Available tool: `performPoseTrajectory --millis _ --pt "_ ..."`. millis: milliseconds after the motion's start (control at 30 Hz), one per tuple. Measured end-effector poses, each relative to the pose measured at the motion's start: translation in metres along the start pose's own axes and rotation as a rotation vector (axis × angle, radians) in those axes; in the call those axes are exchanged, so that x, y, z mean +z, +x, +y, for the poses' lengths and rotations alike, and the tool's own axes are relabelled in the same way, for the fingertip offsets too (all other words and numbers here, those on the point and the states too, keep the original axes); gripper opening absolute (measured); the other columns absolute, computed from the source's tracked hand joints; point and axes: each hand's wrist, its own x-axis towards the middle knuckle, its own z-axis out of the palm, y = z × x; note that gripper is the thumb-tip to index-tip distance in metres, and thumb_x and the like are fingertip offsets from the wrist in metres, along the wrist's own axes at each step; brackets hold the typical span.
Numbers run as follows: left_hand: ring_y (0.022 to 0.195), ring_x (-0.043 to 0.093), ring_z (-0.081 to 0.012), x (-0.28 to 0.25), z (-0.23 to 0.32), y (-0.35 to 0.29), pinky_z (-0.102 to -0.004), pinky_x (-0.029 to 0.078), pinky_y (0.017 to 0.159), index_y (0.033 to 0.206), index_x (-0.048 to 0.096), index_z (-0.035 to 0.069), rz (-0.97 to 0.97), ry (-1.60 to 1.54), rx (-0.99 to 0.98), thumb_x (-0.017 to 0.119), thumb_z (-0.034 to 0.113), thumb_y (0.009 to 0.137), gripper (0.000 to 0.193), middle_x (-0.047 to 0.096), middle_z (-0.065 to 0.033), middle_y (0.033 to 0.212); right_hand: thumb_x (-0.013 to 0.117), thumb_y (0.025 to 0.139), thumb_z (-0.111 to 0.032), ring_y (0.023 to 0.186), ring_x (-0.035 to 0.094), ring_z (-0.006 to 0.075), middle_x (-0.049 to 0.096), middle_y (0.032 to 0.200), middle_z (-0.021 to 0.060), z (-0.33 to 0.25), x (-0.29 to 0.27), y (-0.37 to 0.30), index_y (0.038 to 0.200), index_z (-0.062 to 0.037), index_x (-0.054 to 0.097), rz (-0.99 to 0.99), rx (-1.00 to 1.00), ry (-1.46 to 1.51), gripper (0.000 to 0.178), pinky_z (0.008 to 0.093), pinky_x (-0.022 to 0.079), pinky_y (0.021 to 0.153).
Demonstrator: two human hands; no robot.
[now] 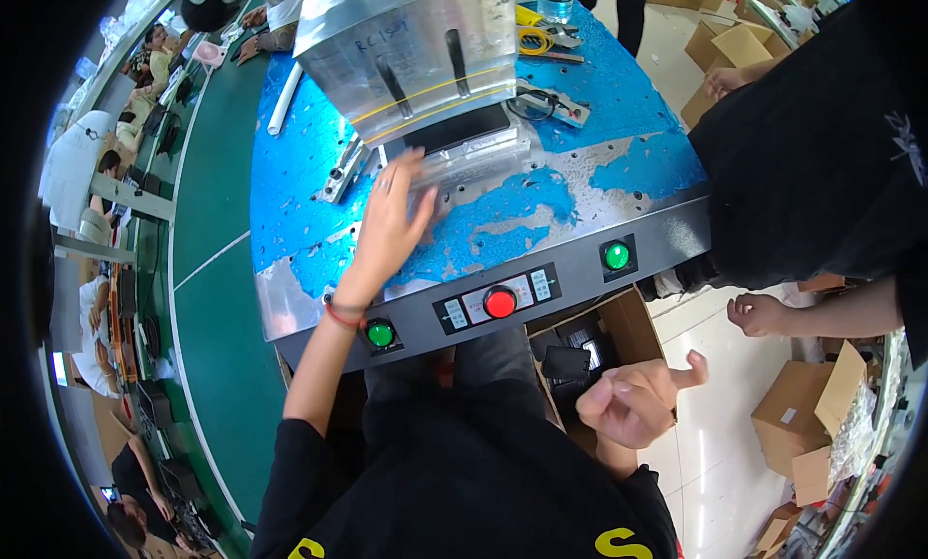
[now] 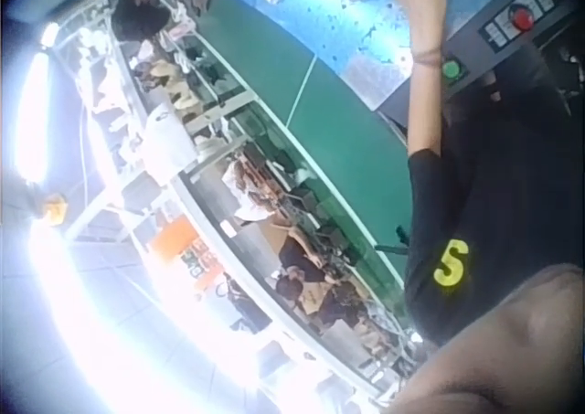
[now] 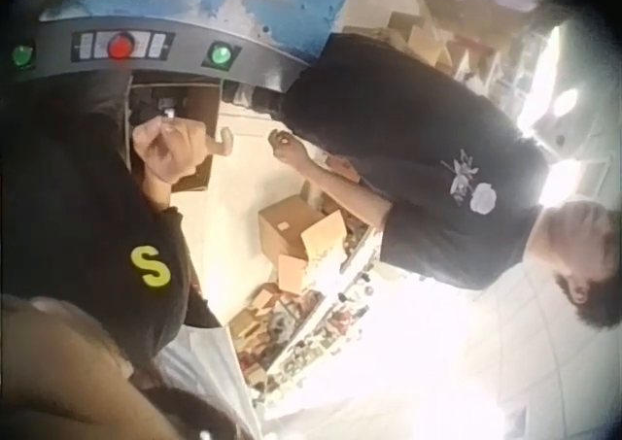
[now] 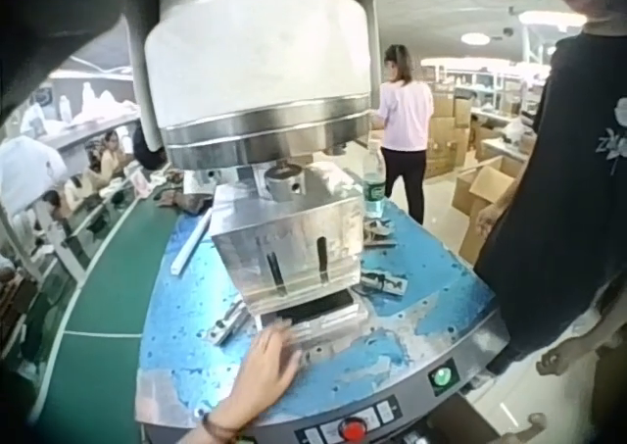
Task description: The recorder operates an industrial press machine to process black plastic components, placing them in the machine and then boxing the finished parts.
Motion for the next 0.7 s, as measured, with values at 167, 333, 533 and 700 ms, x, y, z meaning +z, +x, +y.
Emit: performPoseTrajectory --millis 167,333,533,700 --pt "0.103 0.055 -0.0431 0.026 -0.026 0.055 -0.0468 0.044 0.090 0.116 0.052 -0.005 -0.209 0.212 -0.017 0.068 0.029 0.084 0.049 0.059 -0.0231 0.111 0.061 0.064 -0.005 0.047 0.048 0.0101 0.051 0.049 -0.0029 -0.010 0.006 -0.004 0.063 -0.0111 0.049 -0.064 0.087 0.011 0.013 0.0438 0.021 0.105" --pt "0.094 0.059 -0.0408 0.030 -0.039 0.065 -0.0447 0.050 0.080 0.118 0.058 0.002 -0.039 0.145 0.185 0.069 0.042 0.080 0.056 0.064 -0.0192 0.100 0.063 0.069 -0.006 0.050 0.050 0.0104 0.054 0.055 -0.0013 -0.004 0.012 -0.014 0.076 -0.0090 0.052 -0.154 0.136 0.083 0.013 0.0445 0.020 0.106" --pt "0.088 0.062 -0.0299 0.025 -0.033 0.065 -0.0408 0.051 0.069 0.110 0.063 0.010 0.053 0.672 0.352 0.068 0.012 0.077 0.034 0.063 -0.0102 0.102 0.059 0.075 -0.003 0.052 0.051 0.0105 0.054 0.056 0.0013 -0.005 0.018 -0.015 0.084 -0.0060 0.050 -0.141 0.114 0.191 0.013 0.0463 0.015 0.109" --pt "0.091 0.061 -0.0220 -0.002 -0.023 0.041 -0.0359 0.046 0.079 0.108 0.065 0.012 0.109 0.685 0.344 0.066 0.008 0.072 0.037 0.063 -0.0037 0.102 0.059 0.079 -0.006 0.051 0.051 0.0101 0.054 0.056 0.0002 -0.008 0.021 -0.016 0.084 -0.0068 0.048 -0.200 0.153 0.218 0.012 0.0482 0.018 0.108"
